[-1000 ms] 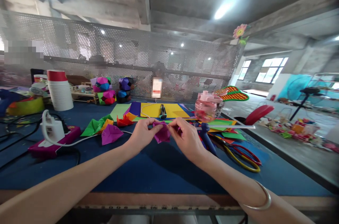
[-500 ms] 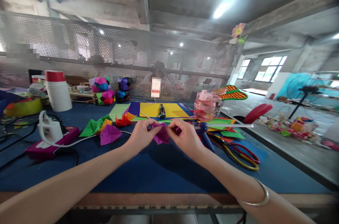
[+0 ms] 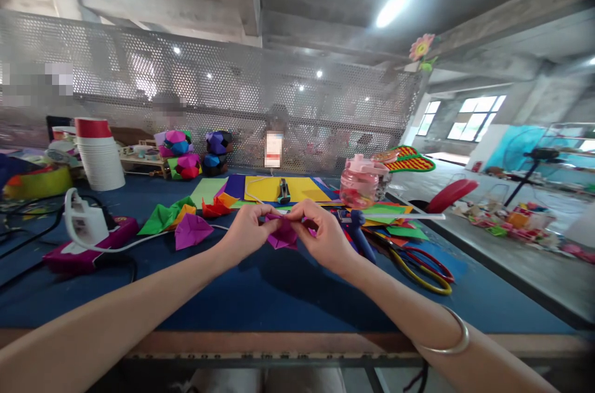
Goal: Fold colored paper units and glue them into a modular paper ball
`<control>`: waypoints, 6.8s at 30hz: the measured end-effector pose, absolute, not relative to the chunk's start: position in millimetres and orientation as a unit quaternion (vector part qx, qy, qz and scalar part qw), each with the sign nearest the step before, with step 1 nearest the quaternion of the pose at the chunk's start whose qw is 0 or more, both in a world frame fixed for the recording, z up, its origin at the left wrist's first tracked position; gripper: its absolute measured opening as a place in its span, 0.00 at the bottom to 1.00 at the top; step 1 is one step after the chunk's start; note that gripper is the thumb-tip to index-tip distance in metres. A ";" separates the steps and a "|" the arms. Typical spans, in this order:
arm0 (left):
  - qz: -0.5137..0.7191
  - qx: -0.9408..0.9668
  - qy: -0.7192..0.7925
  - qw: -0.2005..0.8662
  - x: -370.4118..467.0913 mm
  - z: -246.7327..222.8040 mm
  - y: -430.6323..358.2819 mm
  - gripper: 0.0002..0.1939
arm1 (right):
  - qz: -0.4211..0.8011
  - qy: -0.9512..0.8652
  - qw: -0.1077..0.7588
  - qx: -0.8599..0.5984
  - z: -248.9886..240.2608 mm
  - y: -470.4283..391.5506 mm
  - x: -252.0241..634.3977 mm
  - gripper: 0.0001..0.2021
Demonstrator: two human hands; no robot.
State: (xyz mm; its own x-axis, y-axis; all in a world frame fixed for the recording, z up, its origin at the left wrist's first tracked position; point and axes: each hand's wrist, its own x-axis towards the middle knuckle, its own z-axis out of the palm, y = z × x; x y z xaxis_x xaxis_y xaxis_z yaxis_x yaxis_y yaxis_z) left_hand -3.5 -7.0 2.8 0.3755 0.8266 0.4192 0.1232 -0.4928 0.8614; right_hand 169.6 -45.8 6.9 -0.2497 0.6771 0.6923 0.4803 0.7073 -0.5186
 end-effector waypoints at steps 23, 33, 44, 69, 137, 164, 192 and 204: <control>0.444 0.797 0.341 0.228 -5.5 0.2 -12.8 0.06 | 0.167 -0.768 0.398 -0.474 9.4 -44.0 173.1 0.10; 0.414 0.816 0.337 0.220 -3.7 1.9 -14.8 0.08 | 0.014 -0.796 0.388 -0.465 7.4 -53.1 169.3 0.05; 0.440 0.842 0.285 0.128 -4.5 -1.7 -20.1 0.07 | 0.015 -0.793 0.397 -0.461 5.0 -55.5 164.8 0.08; 0.533 0.752 0.354 0.158 -4.8 5.9 -13.4 0.05 | 0.395 -0.654 0.443 -0.468 0.2 -47.4 159.7 0.09; 0.490 0.769 0.328 0.247 -3.8 0.0 -11.0 0.08 | 0.302 -0.682 0.506 -0.433 12.8 -49.7 164.6 0.10; 0.474 0.792 0.329 0.199 -2.8 6.9 -20.9 0.06 | -0.039 -0.784 0.420 -0.456 3.9 -58.2 163.0 0.06; 0.465 0.701 0.326 0.432 -3.4 8.8 -11.0 0.06 | 0.112 -0.739 0.462 -0.477 7.0 -52.8 164.1 0.05; 0.455 0.748 0.318 0.363 -6.0 1.8 -4.0 0.06 | 0.066 -0.755 0.451 -0.471 6.8 -51.2 166.0 0.04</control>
State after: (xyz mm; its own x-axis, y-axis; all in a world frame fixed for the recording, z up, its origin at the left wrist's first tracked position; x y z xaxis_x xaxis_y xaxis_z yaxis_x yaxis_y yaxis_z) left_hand -6.0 -4.0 1.8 0.3835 0.8063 0.4503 0.1447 -0.5340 0.8330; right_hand 166.0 -51.2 6.8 -0.1488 0.7709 0.6194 0.6523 0.5473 -0.5244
